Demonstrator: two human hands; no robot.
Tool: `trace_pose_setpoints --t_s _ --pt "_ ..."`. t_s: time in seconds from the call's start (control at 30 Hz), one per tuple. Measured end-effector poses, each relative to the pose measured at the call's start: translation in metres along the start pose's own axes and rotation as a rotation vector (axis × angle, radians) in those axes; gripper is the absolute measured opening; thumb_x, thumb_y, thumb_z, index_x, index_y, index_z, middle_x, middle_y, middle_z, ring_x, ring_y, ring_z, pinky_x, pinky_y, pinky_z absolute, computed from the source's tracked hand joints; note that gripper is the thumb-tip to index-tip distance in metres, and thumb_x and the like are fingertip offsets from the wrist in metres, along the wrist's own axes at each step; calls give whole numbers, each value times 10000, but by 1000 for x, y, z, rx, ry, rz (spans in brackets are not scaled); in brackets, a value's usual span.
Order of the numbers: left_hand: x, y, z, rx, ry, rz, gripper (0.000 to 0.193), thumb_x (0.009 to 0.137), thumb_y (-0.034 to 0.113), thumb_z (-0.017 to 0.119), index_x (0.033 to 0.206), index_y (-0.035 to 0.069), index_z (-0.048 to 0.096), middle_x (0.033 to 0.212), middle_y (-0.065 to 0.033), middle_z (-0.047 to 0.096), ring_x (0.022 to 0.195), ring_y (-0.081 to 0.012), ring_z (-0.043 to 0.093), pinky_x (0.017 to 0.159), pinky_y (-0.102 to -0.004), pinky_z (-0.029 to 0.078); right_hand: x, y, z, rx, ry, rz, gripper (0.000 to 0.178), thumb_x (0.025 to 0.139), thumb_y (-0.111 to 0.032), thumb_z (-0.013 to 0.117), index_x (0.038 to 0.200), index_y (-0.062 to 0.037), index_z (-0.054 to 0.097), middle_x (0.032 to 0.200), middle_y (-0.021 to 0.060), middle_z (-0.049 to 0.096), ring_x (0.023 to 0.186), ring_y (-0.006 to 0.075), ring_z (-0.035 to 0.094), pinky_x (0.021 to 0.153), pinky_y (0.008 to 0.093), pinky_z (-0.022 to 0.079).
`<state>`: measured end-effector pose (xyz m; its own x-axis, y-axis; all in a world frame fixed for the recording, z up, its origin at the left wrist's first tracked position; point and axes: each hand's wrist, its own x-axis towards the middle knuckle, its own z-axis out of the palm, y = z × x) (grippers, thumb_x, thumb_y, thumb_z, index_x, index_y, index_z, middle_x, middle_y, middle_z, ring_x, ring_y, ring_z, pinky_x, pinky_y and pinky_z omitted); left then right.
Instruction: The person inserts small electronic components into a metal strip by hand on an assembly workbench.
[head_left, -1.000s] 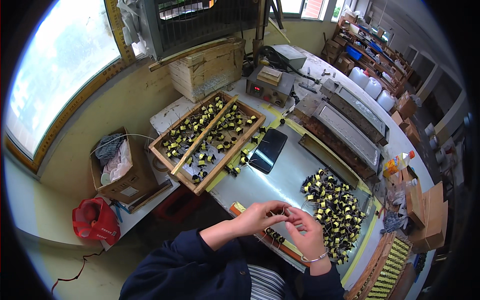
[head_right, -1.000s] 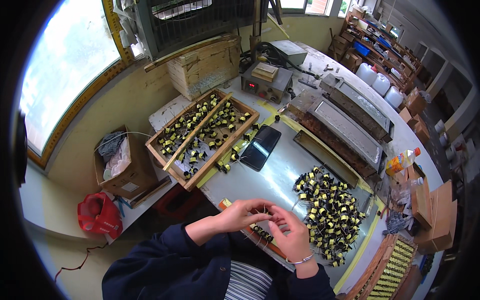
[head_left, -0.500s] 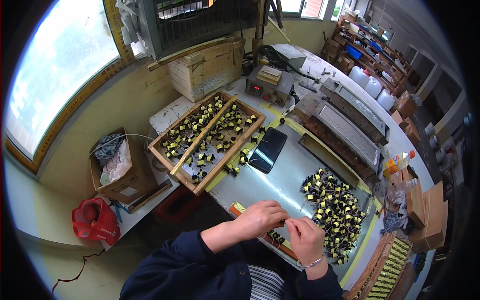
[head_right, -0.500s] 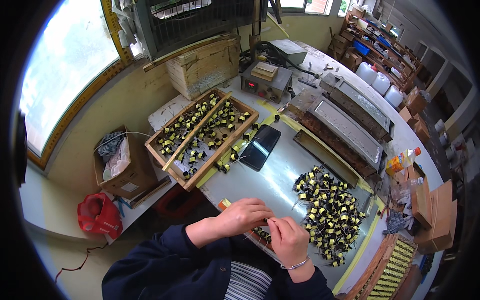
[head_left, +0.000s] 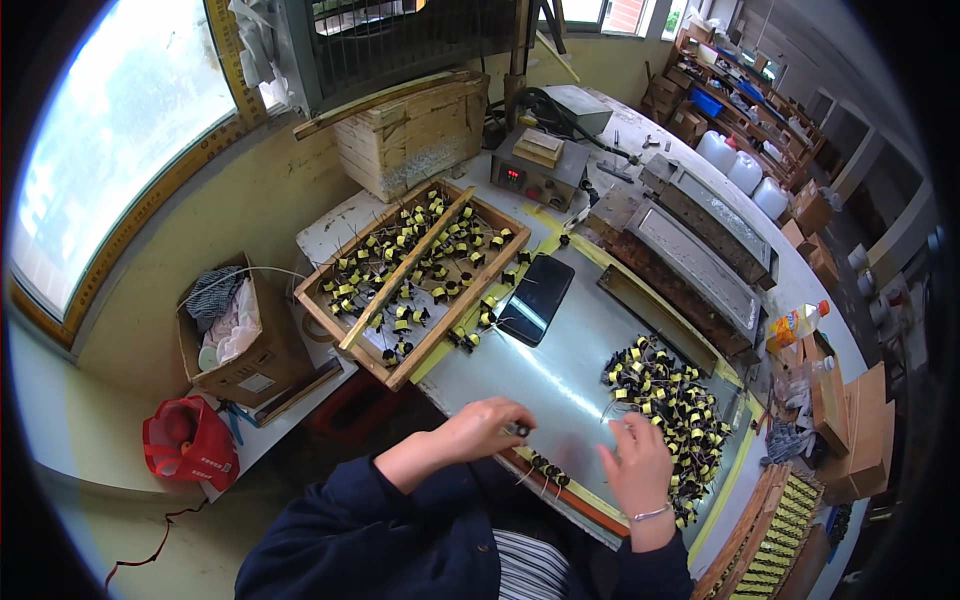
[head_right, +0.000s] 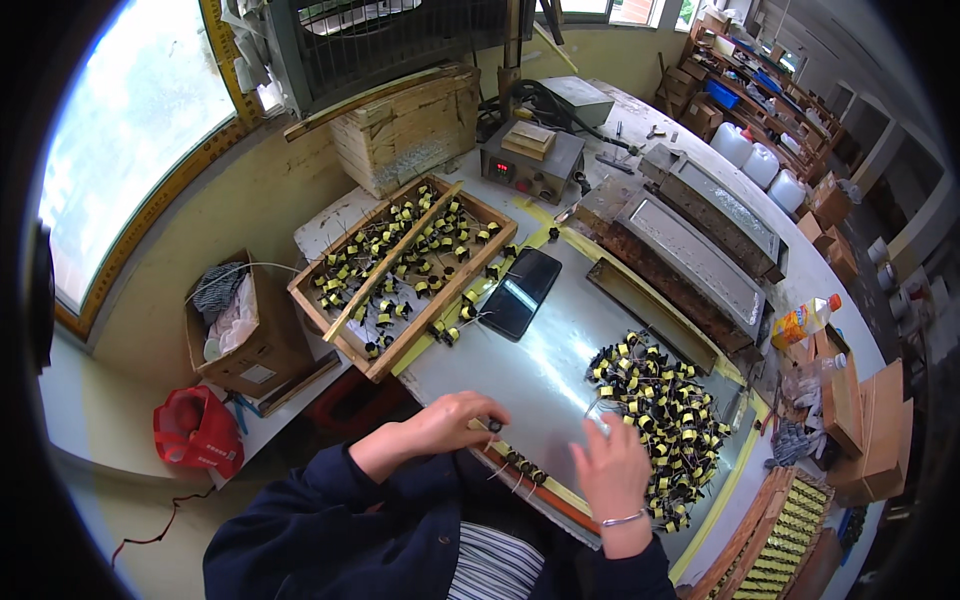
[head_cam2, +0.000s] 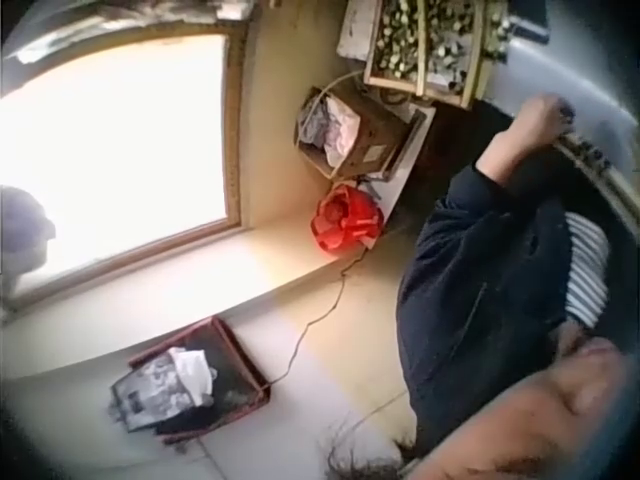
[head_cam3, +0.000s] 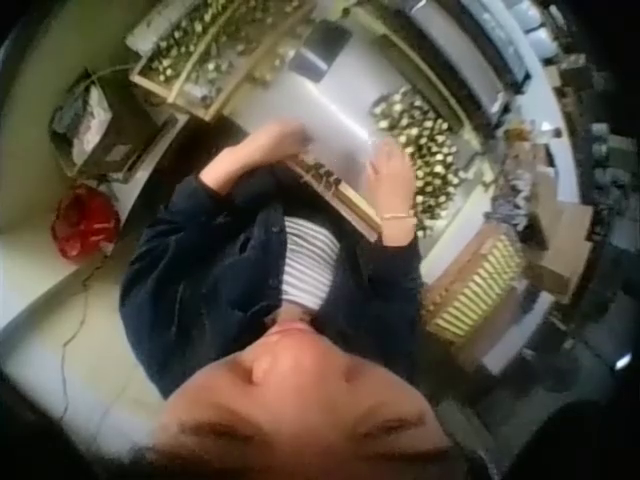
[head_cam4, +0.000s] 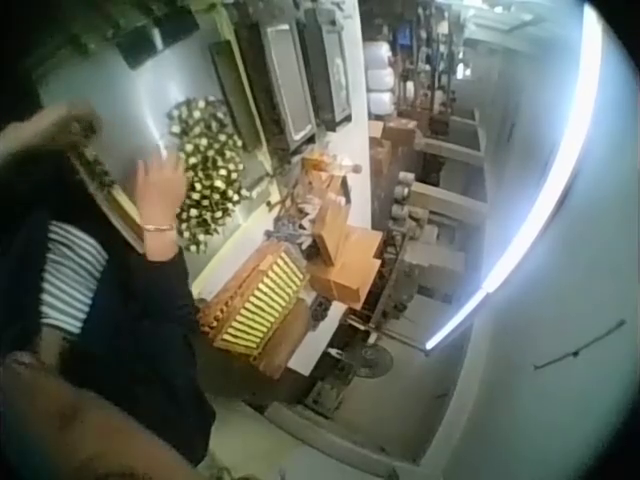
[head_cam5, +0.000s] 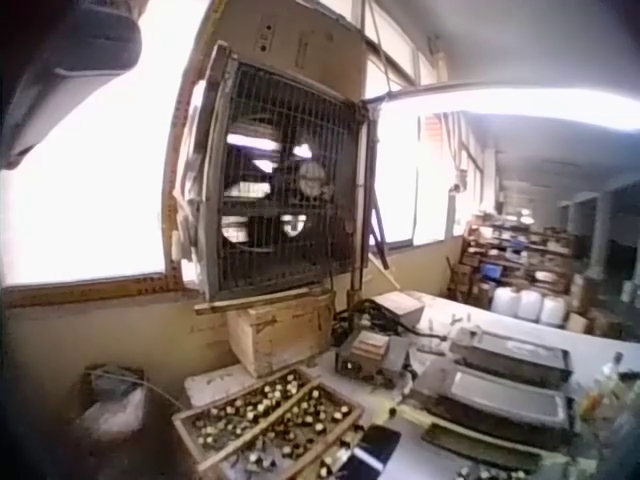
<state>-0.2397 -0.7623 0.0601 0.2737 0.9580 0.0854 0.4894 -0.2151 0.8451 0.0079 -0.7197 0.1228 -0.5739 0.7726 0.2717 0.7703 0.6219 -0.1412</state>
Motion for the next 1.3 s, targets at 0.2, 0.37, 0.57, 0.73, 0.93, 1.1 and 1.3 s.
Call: trace_pose_setpoints --t_s 0.2,0.37,0.57,0.73,0.93,1.1,1.3 --pt "-6 -1 14 128 -173 165 307 748 106 668 1046 90 598 950 -73 624 964 -253 582 868 -386 425 -22 43 41 -271 -302 172 185 669 -113 722 830 -66 645 997 59 544 911 262 546 693 376 481" --pt "-5 4 14 83 -186 186 340 752 84 645 1087 74 589 979 -87 624 977 -278 574 858 -375 441 -20 39 29 -109 -189 180 152 662 -82 718 790 -60 640 915 67 554 856 259 559 692 371 479" --pt "7 20 -1 60 -47 128 273 801 128 634 1068 69 614 951 -93 639 912 -280 598 841 -392 460 -8 19 8 212 35 138 238 649 -41 722 871 -58 639 899 85 581 827 271 585 699 350 483" --pt "19 49 6 -189 -76 17 325 851 198 631 1132 42 581 1000 -97 649 921 -232 618 825 -342 475 9 -19 -11 276 211 -116 348 636 -21 734 966 -55 630 930 107 579 828 275 582 702 356 496" --pt "19 55 10 -565 -140 -32 356 898 243 606 1162 12 546 967 -93 646 878 -131 603 754 -277 495 10 -39 -19 325 199 -410 374 689 -51 716 1046 -49 603 975 95 566 866 274 583 713 359 500" --pt "15 53 -2 -832 -8 -15 308 899 127 598 1186 31 537 1073 -38 609 962 -86 557 806 -236 468 9 -33 -23 310 275 -129 347 754 -89 690 1079 -29 586 1014 117 571 875 276 586 695 350 493" --pt "15 50 3 -968 -32 30 315 889 69 596 1194 37 523 1081 -25 576 982 -88 540 829 -238 459 2 -31 -9 673 31 26 163 799 -53 656 941 22 628 752 107 620 586 190 590 550 267 473"
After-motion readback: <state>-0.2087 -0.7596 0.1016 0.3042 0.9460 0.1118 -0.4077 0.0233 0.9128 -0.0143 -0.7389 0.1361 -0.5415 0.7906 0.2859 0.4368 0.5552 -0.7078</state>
